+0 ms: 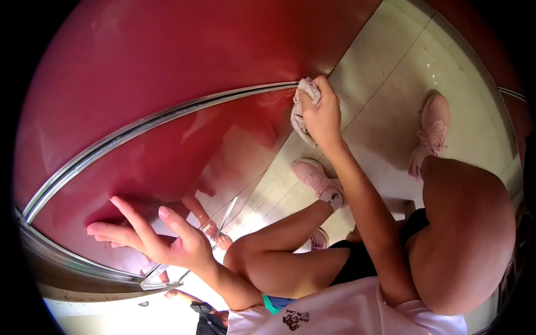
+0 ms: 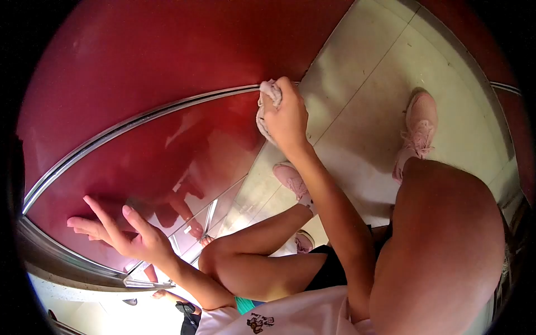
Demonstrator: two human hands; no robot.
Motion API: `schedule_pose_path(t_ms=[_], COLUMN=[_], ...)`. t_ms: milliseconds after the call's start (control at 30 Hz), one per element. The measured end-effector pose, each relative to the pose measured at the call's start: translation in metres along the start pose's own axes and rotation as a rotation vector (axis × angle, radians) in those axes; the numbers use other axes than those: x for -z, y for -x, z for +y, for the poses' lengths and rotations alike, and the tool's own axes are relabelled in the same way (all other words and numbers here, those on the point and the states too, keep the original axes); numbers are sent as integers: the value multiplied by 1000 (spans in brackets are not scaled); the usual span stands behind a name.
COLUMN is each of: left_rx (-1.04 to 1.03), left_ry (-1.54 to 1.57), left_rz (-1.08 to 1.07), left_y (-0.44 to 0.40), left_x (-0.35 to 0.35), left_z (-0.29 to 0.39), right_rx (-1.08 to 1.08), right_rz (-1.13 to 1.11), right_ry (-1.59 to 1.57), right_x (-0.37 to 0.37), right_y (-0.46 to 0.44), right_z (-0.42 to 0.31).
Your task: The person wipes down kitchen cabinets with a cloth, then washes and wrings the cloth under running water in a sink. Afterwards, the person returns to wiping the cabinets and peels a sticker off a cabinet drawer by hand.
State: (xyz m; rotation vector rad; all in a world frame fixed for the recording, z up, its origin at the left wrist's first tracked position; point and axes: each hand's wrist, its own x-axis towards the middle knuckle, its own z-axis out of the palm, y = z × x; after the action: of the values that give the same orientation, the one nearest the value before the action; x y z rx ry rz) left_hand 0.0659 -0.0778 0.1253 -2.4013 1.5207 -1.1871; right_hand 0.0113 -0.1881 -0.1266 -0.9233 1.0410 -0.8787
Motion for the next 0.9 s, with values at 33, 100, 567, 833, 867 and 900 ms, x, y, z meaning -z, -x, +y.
schedule_pose_path(t_ms=[33,100,567,833,867,900], left_rx=[3,1,6,-22,-16,-11], left_ry=[-6,-6,-28,33,34,33], left_rz=[-7,-34,-4,20,22,12], left_y=[0,1,0,1,1,2], left_x=[1,3,-4,-8,-9,-8], left_z=[0,-2,1,-2,-1,-2], right_rx=[-41,46,17,-312,-309,-248], right_rz=[-3,4,52,53,104,-66], right_ry=[82,81,73,-146,-198,-137], right_x=[3,0,2,18,12,18], right_y=[-3,5,-6,-43,-35,-23], right_z=[0,-15,5,91,77,39])
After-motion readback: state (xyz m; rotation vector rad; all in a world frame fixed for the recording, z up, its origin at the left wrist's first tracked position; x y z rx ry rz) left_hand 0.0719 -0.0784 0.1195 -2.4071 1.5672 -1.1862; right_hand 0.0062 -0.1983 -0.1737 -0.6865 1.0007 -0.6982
